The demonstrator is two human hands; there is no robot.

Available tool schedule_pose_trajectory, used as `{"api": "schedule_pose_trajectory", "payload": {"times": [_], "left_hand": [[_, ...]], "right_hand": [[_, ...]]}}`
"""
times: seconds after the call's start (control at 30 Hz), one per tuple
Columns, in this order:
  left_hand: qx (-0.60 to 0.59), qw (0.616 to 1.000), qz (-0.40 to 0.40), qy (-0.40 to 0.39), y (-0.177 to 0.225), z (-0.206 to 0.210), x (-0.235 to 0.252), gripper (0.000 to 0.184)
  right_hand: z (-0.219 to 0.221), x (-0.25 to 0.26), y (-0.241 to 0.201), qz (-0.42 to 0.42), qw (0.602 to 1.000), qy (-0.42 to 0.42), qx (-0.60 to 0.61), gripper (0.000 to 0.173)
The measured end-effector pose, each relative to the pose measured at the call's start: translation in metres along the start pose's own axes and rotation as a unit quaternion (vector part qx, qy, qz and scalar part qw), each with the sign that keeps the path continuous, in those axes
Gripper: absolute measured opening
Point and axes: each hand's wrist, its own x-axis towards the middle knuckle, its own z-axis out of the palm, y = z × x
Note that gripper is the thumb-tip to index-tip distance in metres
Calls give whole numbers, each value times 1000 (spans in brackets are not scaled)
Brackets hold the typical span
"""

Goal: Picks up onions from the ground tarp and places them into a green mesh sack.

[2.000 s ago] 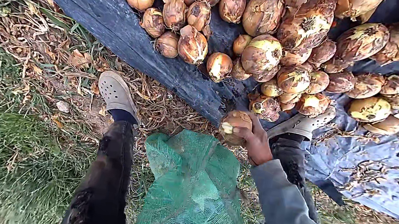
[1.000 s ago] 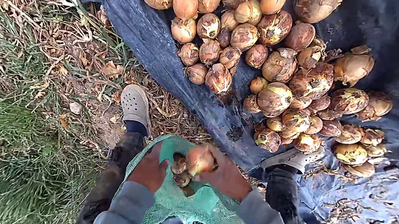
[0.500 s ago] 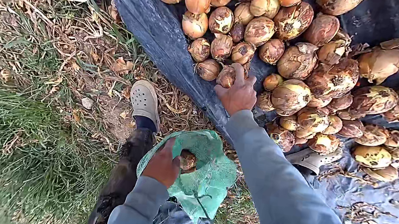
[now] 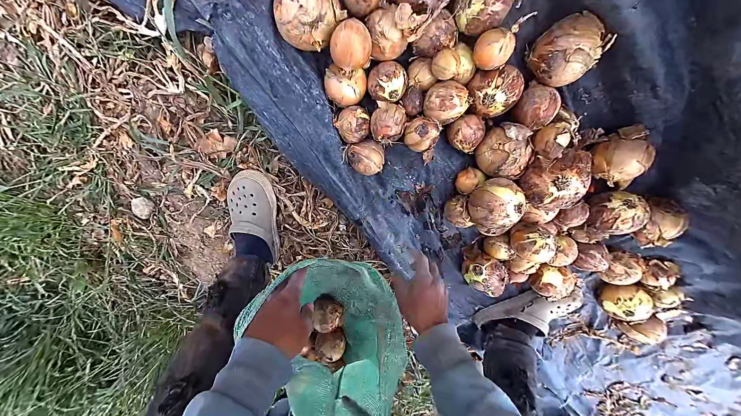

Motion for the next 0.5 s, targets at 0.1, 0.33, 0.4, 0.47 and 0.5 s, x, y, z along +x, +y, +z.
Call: {"api": "schedule_pose_trajectory", "payload": {"times": [0.1, 0.33, 0.4, 0.47, 0.5], "left_hand": [[-22, 1000, 8, 5, -5, -2, 2, 63], [-43, 999, -8, 10, -9, -11, 3, 63], [-45, 999, 1, 10, -10, -10, 2, 64], [-49, 999, 6, 8, -9, -10, 2, 65], [-49, 999, 6, 7, -8, -11, 2, 65]], "right_hand": [[-47, 79, -64, -57, 978, 200, -31, 69], [-95, 153, -119, -41, 978, 206, -7, 57], [-88, 146, -106, -69, 953, 226, 187, 26], [-87, 139, -108, -78, 955, 208, 199, 28], [-89, 137, -117, -84, 971, 190, 115, 26]]}}
